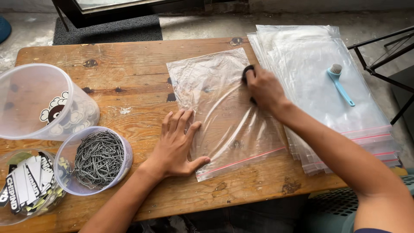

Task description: The person cleans a black mesh bag with a small brush, attaches a metal chain with a cartoon bear charm to the zipper, and places the bag into a clear plastic ziplock bag. They then seal the bag and place it into a green plastic basket.

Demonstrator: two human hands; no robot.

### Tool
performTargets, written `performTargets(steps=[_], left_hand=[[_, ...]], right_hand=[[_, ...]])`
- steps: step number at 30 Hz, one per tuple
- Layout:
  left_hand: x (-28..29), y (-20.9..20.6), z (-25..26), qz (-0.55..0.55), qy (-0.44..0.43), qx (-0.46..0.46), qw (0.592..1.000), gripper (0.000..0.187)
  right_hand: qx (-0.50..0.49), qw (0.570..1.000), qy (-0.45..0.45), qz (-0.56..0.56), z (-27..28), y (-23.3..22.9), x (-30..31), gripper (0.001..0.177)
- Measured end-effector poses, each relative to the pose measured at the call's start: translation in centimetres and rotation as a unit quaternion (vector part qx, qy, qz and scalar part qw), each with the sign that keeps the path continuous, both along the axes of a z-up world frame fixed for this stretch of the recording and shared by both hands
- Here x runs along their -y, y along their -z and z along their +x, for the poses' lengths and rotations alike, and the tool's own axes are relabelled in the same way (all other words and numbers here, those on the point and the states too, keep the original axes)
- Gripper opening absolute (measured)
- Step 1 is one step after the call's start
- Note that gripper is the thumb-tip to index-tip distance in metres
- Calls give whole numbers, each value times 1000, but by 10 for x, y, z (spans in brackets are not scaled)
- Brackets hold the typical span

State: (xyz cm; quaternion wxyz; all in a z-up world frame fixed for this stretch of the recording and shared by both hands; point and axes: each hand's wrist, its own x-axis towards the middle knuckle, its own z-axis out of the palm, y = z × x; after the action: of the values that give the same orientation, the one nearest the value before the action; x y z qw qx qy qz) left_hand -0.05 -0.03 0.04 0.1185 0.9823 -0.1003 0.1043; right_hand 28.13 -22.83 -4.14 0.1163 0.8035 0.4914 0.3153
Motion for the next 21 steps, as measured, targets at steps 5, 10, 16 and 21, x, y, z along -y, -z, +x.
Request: performTargets(steps=[5, 10, 16, 21], left_hand=[[4, -2, 1, -60, 83, 36, 994, 67], [5, -1, 1, -55, 96, 25, 994, 79], [6, -7, -1, -49, 89, 14, 995, 75], [7, 2, 2, -75, 89, 21, 993, 70]], right_hand=[[-90, 996, 14, 22, -43, -25, -7, 15], [-368, 917, -133, 74, -185, -44, -8, 12], [-197, 978, -72, 9, -162, -24, 52, 14], [-7, 990, 111, -83, -120, -31, 83, 27]])
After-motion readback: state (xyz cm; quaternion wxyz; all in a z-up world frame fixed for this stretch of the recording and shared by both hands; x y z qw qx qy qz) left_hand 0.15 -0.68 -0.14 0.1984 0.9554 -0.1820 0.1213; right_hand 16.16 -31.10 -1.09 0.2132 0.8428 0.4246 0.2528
